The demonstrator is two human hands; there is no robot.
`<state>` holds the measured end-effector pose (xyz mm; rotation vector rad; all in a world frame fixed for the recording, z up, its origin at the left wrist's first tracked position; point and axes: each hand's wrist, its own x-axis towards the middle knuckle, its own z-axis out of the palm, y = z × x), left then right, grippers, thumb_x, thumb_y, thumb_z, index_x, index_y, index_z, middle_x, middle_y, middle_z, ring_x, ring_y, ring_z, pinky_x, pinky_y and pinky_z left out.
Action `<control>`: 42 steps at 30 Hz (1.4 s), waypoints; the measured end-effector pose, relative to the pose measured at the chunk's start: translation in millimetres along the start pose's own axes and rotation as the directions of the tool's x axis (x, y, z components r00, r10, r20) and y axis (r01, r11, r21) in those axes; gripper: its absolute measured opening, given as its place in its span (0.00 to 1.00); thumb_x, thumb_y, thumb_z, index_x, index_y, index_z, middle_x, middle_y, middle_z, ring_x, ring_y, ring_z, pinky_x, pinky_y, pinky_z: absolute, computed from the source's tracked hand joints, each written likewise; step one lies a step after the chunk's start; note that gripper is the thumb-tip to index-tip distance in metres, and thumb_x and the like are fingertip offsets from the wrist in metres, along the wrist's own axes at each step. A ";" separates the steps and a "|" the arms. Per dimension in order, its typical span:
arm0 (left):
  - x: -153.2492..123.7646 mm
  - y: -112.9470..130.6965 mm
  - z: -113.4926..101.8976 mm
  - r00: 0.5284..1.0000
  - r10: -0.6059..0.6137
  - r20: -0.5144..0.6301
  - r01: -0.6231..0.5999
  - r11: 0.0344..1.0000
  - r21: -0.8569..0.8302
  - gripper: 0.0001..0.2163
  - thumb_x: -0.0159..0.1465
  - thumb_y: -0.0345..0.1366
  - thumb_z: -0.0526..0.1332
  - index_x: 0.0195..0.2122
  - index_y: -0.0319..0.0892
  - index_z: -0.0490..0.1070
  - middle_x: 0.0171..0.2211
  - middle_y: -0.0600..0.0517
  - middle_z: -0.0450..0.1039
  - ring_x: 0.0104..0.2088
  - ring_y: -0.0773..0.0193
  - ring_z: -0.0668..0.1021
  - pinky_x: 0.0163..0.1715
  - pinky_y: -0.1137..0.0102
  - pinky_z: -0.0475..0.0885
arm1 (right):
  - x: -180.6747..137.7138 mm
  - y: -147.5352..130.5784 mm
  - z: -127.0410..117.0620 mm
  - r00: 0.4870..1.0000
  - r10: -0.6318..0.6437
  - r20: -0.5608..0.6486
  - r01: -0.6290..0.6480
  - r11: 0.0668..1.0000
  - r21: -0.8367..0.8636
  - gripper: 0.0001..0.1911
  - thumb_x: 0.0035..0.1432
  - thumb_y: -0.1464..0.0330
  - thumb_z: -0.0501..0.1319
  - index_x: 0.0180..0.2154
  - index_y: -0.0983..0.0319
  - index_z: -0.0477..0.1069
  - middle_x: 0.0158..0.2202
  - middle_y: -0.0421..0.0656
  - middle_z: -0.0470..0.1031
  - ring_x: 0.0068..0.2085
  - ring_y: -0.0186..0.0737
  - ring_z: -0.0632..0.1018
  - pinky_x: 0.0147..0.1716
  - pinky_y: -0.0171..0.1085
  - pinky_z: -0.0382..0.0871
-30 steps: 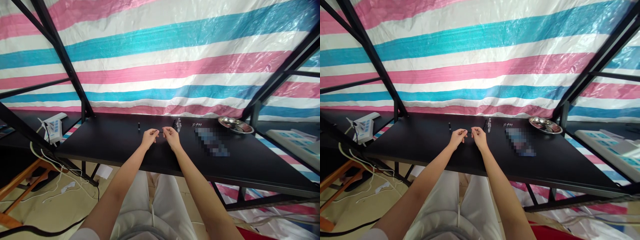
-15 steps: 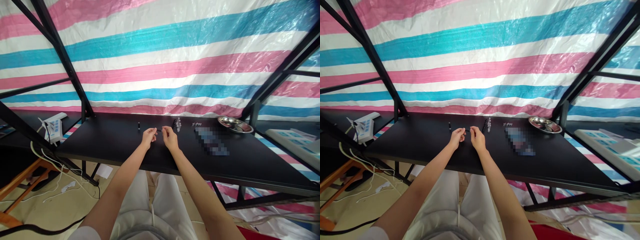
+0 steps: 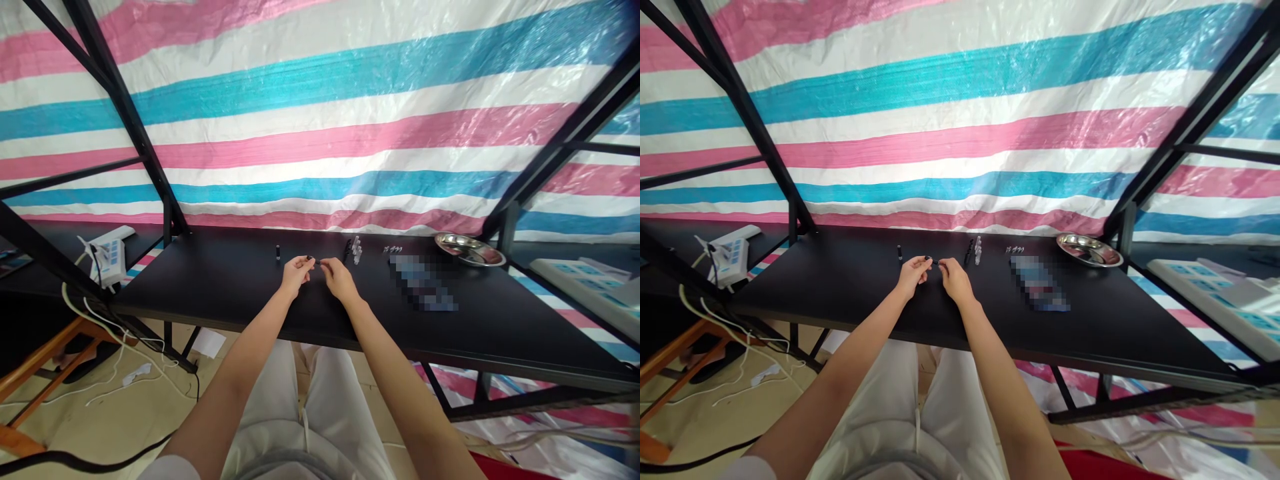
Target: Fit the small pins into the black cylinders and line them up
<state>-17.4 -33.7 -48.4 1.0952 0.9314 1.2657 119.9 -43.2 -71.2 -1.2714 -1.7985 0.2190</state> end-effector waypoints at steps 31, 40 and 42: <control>-2.9 -5.9 -7.0 0.887 0.458 0.063 -0.371 0.625 0.687 0.06 0.56 0.36 0.59 0.33 0.42 0.71 0.31 0.53 0.71 0.19 0.74 0.64 0.28 0.74 0.63 | 2.6 23.1 -42.3 0.779 0.569 -0.265 -0.627 0.701 -0.340 0.12 0.54 0.64 0.55 0.36 0.62 0.73 0.34 0.47 0.76 0.38 0.44 0.73 0.36 0.39 0.60; -3.0 -5.6 -7.3 0.885 0.463 0.045 -0.370 0.641 0.673 0.06 0.56 0.37 0.59 0.33 0.41 0.71 0.31 0.52 0.71 0.20 0.72 0.65 0.30 0.73 0.64 | 4.5 33.2 -38.4 0.782 0.573 -0.245 -0.619 0.673 -0.405 0.14 0.53 0.63 0.54 0.35 0.63 0.74 0.35 0.49 0.75 0.40 0.46 0.73 0.37 0.40 0.59; -2.7 -5.9 -7.1 0.883 0.468 0.043 -0.371 0.637 0.676 0.06 0.56 0.37 0.59 0.33 0.41 0.71 0.30 0.52 0.71 0.21 0.72 0.65 0.29 0.73 0.63 | 5.3 34.1 -37.8 0.769 0.601 -0.217 -0.629 0.654 -0.419 0.14 0.53 0.63 0.54 0.36 0.63 0.74 0.35 0.50 0.75 0.40 0.46 0.73 0.38 0.41 0.60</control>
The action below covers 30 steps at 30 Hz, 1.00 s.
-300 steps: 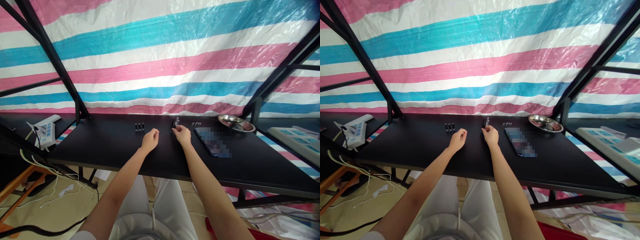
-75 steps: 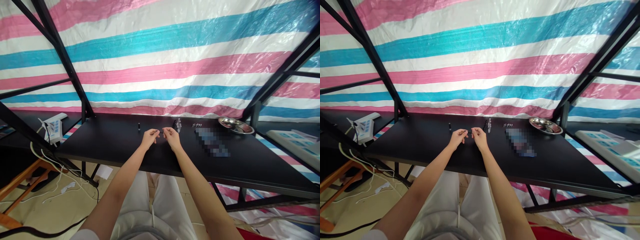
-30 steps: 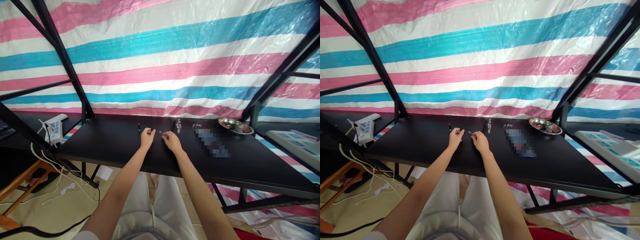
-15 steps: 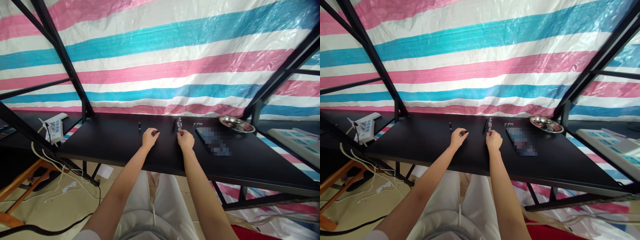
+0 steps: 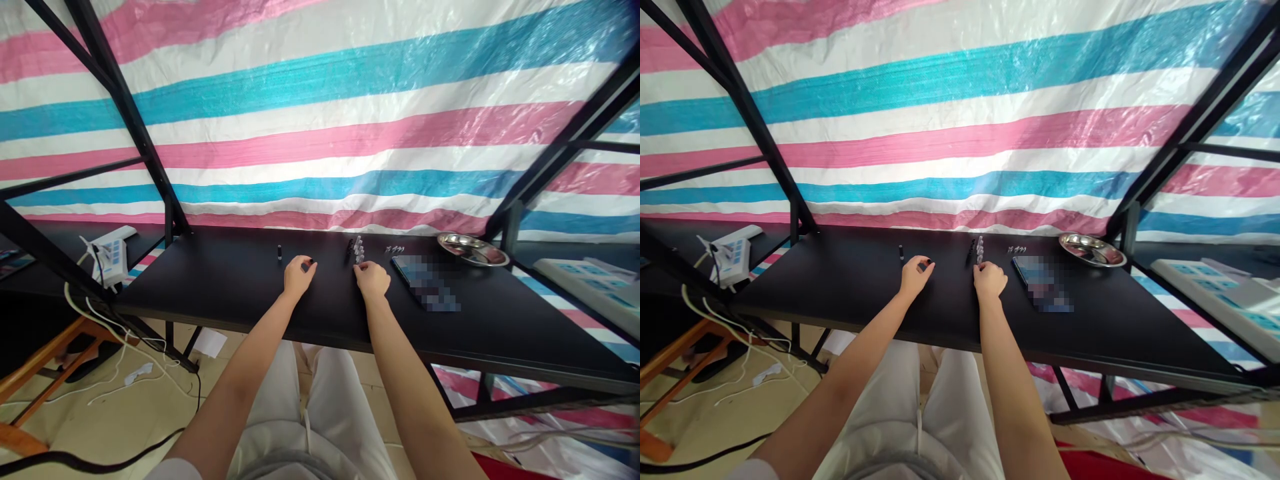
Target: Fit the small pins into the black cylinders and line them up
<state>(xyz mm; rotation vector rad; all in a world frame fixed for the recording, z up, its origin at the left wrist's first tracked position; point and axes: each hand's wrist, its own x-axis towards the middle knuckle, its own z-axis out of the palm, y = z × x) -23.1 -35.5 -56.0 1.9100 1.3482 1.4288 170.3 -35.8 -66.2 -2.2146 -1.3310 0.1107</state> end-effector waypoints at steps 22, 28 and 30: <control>-3.1 1.8 5.0 0.995 -0.084 0.055 0.085 0.996 -0.031 0.08 0.55 0.39 0.60 0.35 0.42 0.71 0.23 0.55 0.70 0.21 0.71 0.67 0.28 0.74 0.64 | -21.8 -8.2 -8.6 1.000 0.011 -0.016 -0.011 1.000 0.002 0.10 0.53 0.65 0.54 0.37 0.63 0.61 0.34 0.50 0.72 0.42 0.50 0.72 0.39 0.44 0.60; -0.4 5.1 23.7 0.971 -0.073 0.229 0.074 0.997 0.008 0.08 0.53 0.37 0.62 0.33 0.42 0.73 0.23 0.54 0.71 0.24 0.69 0.70 0.29 0.73 0.65 | -23.7 -16.7 -17.2 0.998 0.052 0.021 -0.052 0.998 0.030 0.08 0.54 0.67 0.52 0.37 0.63 0.63 0.32 0.49 0.72 0.35 0.46 0.74 0.34 0.39 0.60; 5.2 7.1 31.6 0.957 -0.067 0.284 0.065 0.998 0.016 0.08 0.52 0.37 0.63 0.32 0.41 0.74 0.24 0.53 0.73 0.24 0.68 0.71 0.29 0.72 0.66 | -24.3 -18.8 -19.9 0.997 0.069 0.019 -0.070 0.997 0.036 0.09 0.54 0.67 0.51 0.34 0.63 0.65 0.30 0.48 0.71 0.33 0.44 0.73 0.32 0.38 0.60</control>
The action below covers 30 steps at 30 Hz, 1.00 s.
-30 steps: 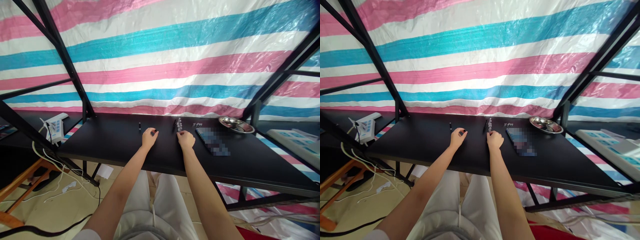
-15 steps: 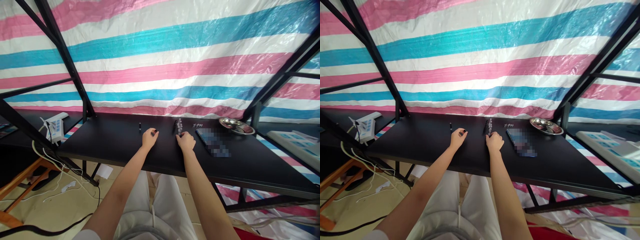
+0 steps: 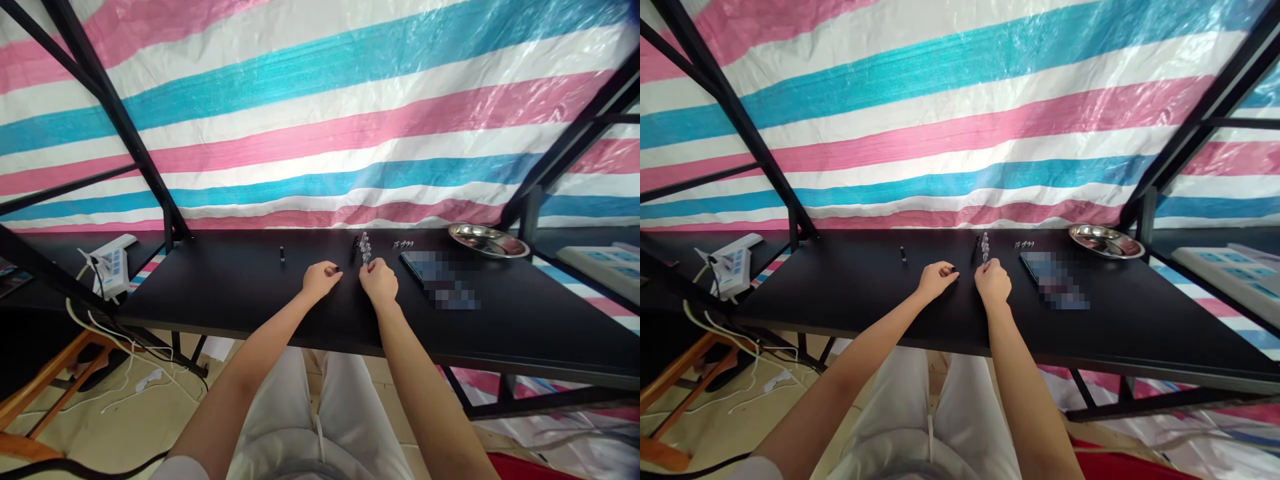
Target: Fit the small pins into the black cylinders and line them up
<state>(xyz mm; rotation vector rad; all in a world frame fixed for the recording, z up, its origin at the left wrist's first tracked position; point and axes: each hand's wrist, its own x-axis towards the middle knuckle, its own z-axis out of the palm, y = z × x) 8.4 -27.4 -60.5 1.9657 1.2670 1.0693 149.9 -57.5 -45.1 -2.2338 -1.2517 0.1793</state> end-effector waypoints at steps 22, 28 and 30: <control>35.7 11.0 51.5 1.000 -0.011 0.023 0.004 0.956 0.293 0.07 0.54 0.40 0.63 0.29 0.42 0.75 0.27 0.47 0.70 0.37 0.54 0.71 0.41 0.61 0.64 | 0.2 -1.0 -5.8 0.996 -0.022 0.085 0.028 0.997 -0.066 0.10 0.51 0.68 0.51 0.27 0.62 0.70 0.29 0.48 0.72 0.32 0.44 0.73 0.29 0.36 0.60; 25.6 15.9 30.8 0.998 0.041 0.057 -0.061 0.910 0.410 0.12 0.56 0.39 0.61 0.39 0.40 0.71 0.40 0.43 0.68 0.42 0.55 0.70 0.42 0.63 0.65 | 1.1 1.1 -2.2 0.994 -0.100 0.034 0.101 0.994 -0.032 0.09 0.50 0.69 0.51 0.22 0.61 0.66 0.22 0.44 0.67 0.25 0.36 0.67 0.24 0.34 0.52; 21.4 18.6 11.9 0.990 0.130 -0.050 -0.091 0.875 0.476 0.15 0.58 0.36 0.59 0.47 0.41 0.66 0.49 0.43 0.63 0.45 0.56 0.69 0.43 0.64 0.65 | 1.0 1.3 -0.8 0.985 -0.170 0.014 0.170 0.985 -0.002 0.09 0.49 0.69 0.51 0.20 0.61 0.62 0.19 0.41 0.63 0.22 0.33 0.63 0.23 0.34 0.49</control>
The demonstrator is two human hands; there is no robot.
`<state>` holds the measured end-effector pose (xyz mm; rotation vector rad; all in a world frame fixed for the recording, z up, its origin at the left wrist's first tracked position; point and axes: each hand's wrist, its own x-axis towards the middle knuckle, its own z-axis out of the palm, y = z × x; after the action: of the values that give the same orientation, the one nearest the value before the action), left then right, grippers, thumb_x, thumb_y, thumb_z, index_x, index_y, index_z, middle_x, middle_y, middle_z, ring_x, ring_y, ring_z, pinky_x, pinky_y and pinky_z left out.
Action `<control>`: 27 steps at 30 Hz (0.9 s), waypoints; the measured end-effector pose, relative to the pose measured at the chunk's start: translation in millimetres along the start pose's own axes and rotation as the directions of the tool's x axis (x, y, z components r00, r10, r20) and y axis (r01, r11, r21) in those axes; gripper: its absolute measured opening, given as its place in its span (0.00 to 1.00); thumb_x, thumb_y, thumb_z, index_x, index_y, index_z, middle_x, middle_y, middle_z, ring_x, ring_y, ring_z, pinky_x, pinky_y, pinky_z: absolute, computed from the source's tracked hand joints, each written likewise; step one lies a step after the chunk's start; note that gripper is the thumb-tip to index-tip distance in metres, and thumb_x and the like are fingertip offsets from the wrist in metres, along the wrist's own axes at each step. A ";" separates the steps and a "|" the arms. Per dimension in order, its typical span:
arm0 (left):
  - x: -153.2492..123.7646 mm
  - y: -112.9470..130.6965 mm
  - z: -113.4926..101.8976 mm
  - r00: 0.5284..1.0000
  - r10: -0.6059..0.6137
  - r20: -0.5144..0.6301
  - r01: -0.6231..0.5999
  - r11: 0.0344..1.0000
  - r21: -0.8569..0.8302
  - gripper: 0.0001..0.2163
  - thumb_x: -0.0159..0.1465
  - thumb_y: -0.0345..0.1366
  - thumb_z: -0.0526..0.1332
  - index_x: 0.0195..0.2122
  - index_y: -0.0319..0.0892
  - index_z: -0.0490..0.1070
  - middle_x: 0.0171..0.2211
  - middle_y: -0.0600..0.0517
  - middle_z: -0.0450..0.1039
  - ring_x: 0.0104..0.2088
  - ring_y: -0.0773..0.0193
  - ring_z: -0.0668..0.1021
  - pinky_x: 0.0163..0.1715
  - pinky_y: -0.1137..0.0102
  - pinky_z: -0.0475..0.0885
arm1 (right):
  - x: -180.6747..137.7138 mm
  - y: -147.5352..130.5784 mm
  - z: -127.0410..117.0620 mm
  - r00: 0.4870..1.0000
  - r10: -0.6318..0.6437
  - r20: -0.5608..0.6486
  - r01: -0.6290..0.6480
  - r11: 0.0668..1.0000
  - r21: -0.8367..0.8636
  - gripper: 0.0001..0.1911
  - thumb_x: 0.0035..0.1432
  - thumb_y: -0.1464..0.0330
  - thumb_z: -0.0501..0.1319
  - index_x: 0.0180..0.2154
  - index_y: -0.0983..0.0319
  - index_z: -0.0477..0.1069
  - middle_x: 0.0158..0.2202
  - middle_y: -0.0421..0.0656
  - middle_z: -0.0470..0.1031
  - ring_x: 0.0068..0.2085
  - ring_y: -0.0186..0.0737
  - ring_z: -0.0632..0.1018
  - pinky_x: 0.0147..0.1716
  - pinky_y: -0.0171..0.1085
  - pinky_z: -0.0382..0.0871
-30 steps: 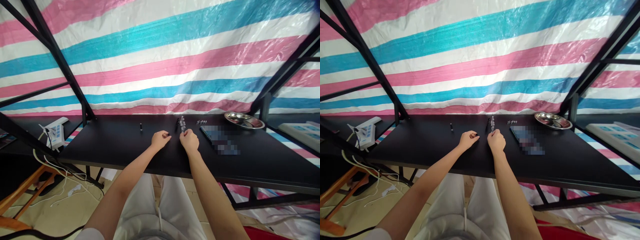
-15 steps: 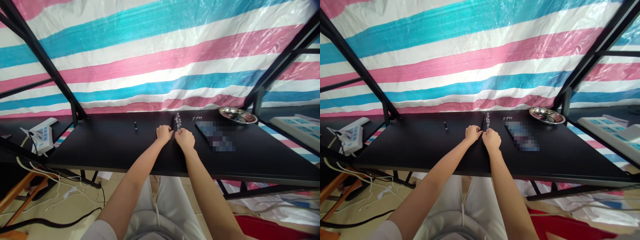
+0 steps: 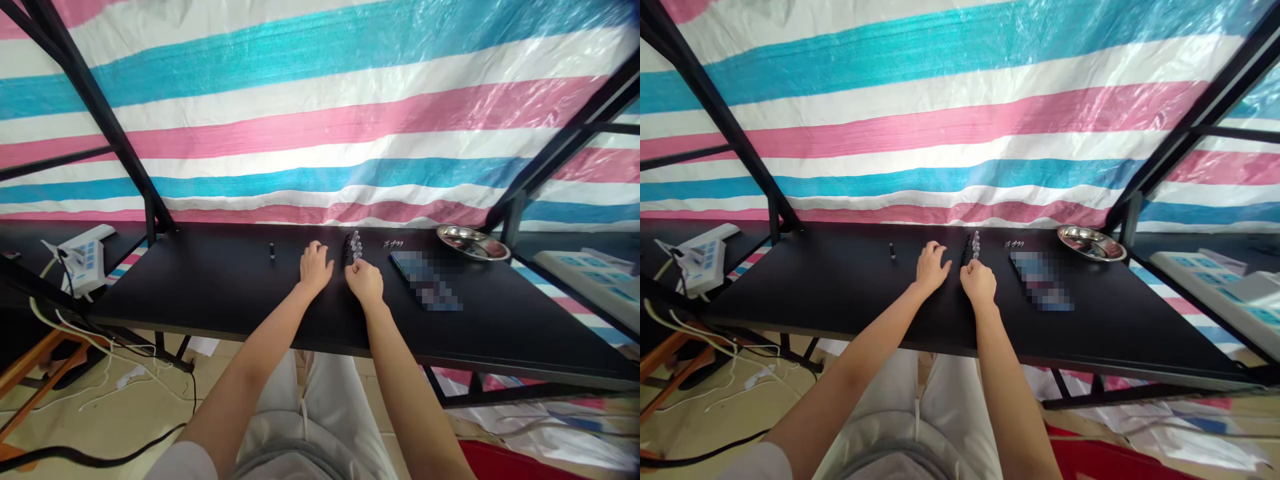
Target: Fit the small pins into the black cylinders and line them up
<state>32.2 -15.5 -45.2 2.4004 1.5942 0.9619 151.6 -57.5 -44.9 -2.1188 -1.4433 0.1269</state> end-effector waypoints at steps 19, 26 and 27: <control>-13.3 -95.2 -57.9 0.985 -0.134 -0.113 0.138 0.990 0.033 0.19 0.64 0.32 0.46 0.58 0.43 0.56 0.54 0.42 0.62 0.46 0.57 0.73 0.42 0.66 0.69 | -2.7 0.3 9.2 0.945 -0.313 -0.100 0.326 0.931 0.165 0.15 0.48 0.70 0.52 0.17 0.59 0.46 0.14 0.35 0.50 0.19 0.30 0.52 0.23 0.33 0.46; -16.2 -96.2 -53.6 0.953 -0.303 -0.008 0.282 0.895 -0.345 0.05 0.60 0.32 0.55 0.34 0.38 0.70 0.26 0.49 0.73 0.26 0.65 0.76 0.31 0.71 0.68 | -9.9 -9.1 15.6 0.924 -0.380 -0.049 0.381 0.894 0.234 0.14 0.53 0.64 0.52 0.18 0.59 0.52 0.15 0.35 0.55 0.19 0.31 0.57 0.23 0.32 0.50; -18.6 -91.0 -52.8 0.953 -0.298 0.049 0.287 0.847 -0.447 0.05 0.59 0.33 0.57 0.32 0.38 0.70 0.25 0.51 0.72 0.22 0.67 0.74 0.28 0.72 0.67 | -12.0 -12.5 17.0 0.919 -0.394 -0.027 0.385 0.879 0.280 0.14 0.54 0.62 0.52 0.20 0.59 0.56 0.17 0.35 0.58 0.19 0.31 0.59 0.24 0.32 0.53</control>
<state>-74.0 -4.1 -49.1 1.7829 1.4824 1.1446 129.9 -58.1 -55.7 -1.5728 -1.7281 0.1968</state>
